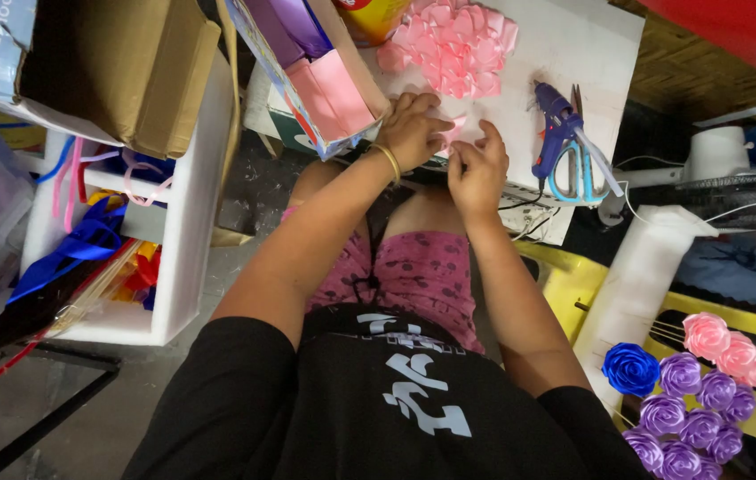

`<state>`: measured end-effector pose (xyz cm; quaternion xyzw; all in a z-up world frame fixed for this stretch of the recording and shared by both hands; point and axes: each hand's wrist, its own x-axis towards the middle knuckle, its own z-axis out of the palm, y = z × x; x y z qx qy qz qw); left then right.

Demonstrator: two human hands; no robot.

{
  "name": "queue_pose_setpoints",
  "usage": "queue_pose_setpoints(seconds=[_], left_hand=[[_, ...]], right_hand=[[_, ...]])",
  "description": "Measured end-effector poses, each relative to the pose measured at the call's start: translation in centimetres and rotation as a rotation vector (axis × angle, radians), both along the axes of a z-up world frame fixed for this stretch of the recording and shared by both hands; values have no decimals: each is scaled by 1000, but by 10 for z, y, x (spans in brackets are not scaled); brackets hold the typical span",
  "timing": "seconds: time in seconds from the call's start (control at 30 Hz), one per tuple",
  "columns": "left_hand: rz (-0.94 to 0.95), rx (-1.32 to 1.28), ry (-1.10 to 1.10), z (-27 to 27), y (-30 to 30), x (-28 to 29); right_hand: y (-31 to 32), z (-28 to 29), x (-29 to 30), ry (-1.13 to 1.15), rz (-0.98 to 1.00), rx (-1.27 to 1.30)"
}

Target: The person folds pink paper into rose shapes using a hot glue gun and scissors. They repeatedly pick up paper, fold it, apply glue, and trim the edges before placing the finished roses into a cardboard box.

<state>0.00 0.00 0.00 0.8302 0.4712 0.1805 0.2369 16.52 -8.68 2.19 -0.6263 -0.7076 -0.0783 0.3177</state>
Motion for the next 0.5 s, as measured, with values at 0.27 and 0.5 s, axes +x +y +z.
queue_pose_setpoints(seconds=[0.27,0.5], left_hand=[[0,36,-32,2,-4,-2],[13,47,-37,7,-5,-3]], right_hand=[[-8,15,-4,-213,12,31],[26,-15,43,41,-24,-20]])
